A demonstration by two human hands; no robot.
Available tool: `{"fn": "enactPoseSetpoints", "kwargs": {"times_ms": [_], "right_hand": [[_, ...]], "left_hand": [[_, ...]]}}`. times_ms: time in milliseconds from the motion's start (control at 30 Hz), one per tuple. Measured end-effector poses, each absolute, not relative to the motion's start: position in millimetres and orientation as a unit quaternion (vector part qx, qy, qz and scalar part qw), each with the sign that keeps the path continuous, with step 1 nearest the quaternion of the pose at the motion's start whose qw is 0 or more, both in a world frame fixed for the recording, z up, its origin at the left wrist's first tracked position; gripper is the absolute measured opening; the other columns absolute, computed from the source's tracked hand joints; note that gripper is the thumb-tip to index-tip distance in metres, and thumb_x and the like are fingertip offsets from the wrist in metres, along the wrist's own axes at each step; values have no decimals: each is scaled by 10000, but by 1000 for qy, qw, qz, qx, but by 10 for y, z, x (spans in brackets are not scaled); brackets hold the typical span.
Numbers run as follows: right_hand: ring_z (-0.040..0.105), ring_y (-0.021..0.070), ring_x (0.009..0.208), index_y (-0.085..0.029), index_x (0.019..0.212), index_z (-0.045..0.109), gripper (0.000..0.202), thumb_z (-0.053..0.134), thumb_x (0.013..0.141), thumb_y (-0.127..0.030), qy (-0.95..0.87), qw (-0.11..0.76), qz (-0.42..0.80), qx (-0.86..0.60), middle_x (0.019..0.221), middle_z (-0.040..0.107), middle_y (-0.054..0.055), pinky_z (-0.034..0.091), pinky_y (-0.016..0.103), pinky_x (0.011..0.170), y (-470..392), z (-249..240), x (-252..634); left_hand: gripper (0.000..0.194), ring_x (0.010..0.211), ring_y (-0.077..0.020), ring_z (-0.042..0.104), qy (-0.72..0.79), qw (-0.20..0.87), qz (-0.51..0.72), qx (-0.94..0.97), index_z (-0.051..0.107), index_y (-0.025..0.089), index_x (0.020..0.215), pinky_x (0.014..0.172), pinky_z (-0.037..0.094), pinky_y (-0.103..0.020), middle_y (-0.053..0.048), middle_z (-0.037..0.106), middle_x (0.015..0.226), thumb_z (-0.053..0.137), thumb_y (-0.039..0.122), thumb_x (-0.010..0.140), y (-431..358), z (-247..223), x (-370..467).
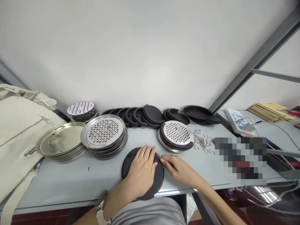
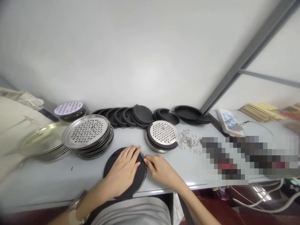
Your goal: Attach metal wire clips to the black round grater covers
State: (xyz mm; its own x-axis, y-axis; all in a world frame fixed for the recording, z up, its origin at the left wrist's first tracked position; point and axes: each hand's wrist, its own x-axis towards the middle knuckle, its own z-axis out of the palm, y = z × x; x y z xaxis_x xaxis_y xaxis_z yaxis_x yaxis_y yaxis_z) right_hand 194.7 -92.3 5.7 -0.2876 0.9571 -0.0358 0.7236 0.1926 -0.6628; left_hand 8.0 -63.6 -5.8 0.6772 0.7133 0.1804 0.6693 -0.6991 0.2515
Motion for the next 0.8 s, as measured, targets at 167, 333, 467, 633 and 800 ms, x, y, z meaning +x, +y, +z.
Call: {"fn": "enactPoseSetpoints", "kwargs": {"times_ms": [167, 333, 467, 633, 800], "right_hand": [[389, 124, 546, -214, 661, 350, 344, 320, 995, -289, -740, 190, 312, -565, 583, 409, -50, 272, 255, 550, -894, 48, 1965], [380, 125, 558, -211, 666, 338, 345, 326, 991, -324, -732, 169, 337, -567, 590, 400, -49, 267, 260, 563, -880, 59, 1978], [366, 128, 569, -210, 662, 331, 351, 326, 988, -342, -719, 169, 352, -574, 597, 388, -45, 265, 268, 572, -879, 71, 1971], [361, 125, 575, -209, 642, 321, 372, 315, 984, -357, -709, 163, 387, -567, 607, 387, -42, 275, 264, 564, -866, 128, 1911], [332, 122, 565, -212, 624, 305, 376, 338, 970, -357, -689, 167, 378, -596, 591, 343, -50, 256, 270, 554, -895, 236, 1901]], "left_hand": [[498, 1348, -302, 395, 384, 88, 128, 910, 341, 84, 1454, 1105, 348, -465, -164, 460, 1439, 354, 247, 983, -639, -61, 83], [496, 1350, -301, 388, 387, 88, 129, 909, 343, 88, 1455, 1113, 335, -466, -163, 457, 1439, 350, 252, 987, -636, -71, 89], [496, 1342, -303, 398, 387, 87, 129, 909, 349, 87, 1450, 1109, 342, -467, -160, 463, 1435, 357, 250, 982, -643, -63, 87], [496, 1345, -302, 399, 384, 82, 132, 910, 349, 87, 1450, 1106, 349, -461, -159, 459, 1442, 364, 238, 978, -640, -67, 84], [496, 1344, -310, 403, 387, 70, 137, 909, 363, 53, 1436, 1110, 343, -465, -175, 467, 1434, 372, 239, 976, -613, -102, 102]]}}
